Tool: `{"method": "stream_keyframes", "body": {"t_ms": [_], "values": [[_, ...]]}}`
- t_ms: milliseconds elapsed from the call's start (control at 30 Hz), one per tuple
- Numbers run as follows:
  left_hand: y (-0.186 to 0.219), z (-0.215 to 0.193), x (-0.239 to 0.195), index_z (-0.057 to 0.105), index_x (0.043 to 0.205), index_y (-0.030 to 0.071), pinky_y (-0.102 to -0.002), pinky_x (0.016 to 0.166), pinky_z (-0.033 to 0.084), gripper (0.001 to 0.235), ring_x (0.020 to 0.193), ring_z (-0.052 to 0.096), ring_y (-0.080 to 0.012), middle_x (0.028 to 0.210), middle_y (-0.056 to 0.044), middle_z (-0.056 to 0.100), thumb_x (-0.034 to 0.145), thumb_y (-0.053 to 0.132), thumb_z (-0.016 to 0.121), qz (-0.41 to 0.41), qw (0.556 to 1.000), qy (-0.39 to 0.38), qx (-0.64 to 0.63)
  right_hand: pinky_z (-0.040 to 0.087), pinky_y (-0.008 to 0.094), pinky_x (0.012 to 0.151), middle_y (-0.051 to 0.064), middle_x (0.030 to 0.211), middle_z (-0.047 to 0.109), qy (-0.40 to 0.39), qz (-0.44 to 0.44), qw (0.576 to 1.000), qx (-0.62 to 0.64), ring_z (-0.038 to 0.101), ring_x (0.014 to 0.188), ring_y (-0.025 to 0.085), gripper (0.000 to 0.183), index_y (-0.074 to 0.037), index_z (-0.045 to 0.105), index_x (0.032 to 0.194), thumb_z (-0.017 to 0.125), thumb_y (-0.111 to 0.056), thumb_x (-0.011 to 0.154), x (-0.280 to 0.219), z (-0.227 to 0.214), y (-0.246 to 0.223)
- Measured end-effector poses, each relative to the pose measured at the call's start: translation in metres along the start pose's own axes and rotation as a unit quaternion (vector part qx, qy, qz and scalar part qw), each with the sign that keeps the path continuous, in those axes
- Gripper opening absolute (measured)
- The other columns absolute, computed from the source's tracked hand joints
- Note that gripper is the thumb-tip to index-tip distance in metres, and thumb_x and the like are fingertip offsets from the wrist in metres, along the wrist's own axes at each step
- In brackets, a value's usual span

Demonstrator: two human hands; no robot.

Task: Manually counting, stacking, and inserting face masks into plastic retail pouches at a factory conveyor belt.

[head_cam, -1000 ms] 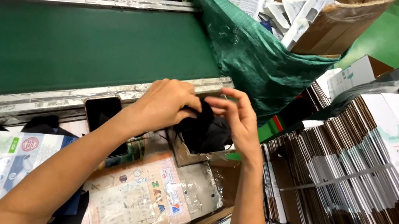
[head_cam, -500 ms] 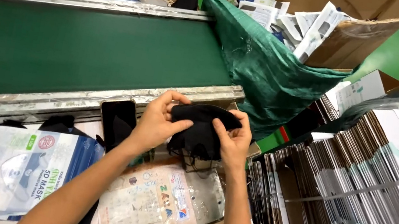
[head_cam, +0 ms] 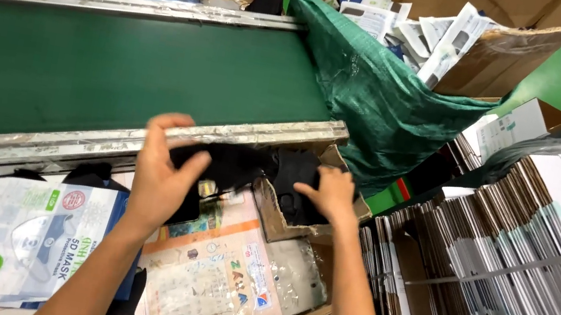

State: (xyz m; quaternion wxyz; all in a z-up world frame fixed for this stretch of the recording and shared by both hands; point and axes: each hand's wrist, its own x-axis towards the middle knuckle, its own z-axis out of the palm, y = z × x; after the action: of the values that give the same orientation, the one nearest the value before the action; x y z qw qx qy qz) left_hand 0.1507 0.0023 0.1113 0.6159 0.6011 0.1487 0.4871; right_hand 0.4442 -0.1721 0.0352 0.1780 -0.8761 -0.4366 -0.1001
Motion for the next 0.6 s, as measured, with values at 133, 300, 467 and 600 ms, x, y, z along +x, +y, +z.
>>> {"method": "stream_keyframes", "body": {"t_ms": [133,300,467,600], "values": [[-0.013,-0.019,-0.013,0.067,0.112,-0.002,-0.032,0.091,0.056,0.03,0.105,0.067,-0.0237,0.121,-0.024,0.065,0.085,-0.007,0.077,-0.158,0.98,-0.118,0.003,0.054,0.045,0.078,0.017,0.097,0.074,0.046,-0.02,0.996,0.073,0.068,0.088,0.036,0.049,-0.002,0.076,0.099,0.094,-0.031,0.065,-0.004,0.008,0.001],[0.015,0.001,-0.007,0.078,0.094,-0.002,-0.036,0.103,0.051,0.02,0.119,0.062,-0.0245,0.133,-0.022,0.063,0.076,-0.009,0.078,-0.102,0.969,-0.212,-0.076,0.053,0.027,0.072,0.008,0.09,0.073,0.106,0.125,0.865,0.474,0.064,0.078,0.013,0.02,0.001,0.072,0.102,0.084,-0.006,0.087,-0.019,-0.03,-0.024],[0.011,0.019,-0.001,0.079,0.096,-0.001,-0.031,0.087,0.056,0.018,0.098,0.069,-0.0192,0.108,-0.01,0.075,0.079,-0.007,0.081,-0.031,0.977,-0.209,0.006,0.057,0.024,0.081,0.005,0.095,0.073,-0.097,-0.073,0.82,0.56,0.069,0.088,0.009,0.018,0.002,0.071,0.099,0.079,0.006,0.084,-0.03,-0.131,-0.091],[0.019,0.002,-0.012,0.079,0.099,-0.001,-0.028,0.077,0.059,0.017,0.085,0.073,-0.0169,0.095,-0.008,0.08,0.082,-0.005,0.08,-0.053,0.984,-0.164,0.038,0.061,0.026,0.086,0.002,0.104,0.077,-0.057,-0.029,0.803,0.592,0.074,0.094,0.009,0.023,-0.006,0.068,0.111,0.067,0.001,0.089,-0.015,-0.132,-0.048]]}}
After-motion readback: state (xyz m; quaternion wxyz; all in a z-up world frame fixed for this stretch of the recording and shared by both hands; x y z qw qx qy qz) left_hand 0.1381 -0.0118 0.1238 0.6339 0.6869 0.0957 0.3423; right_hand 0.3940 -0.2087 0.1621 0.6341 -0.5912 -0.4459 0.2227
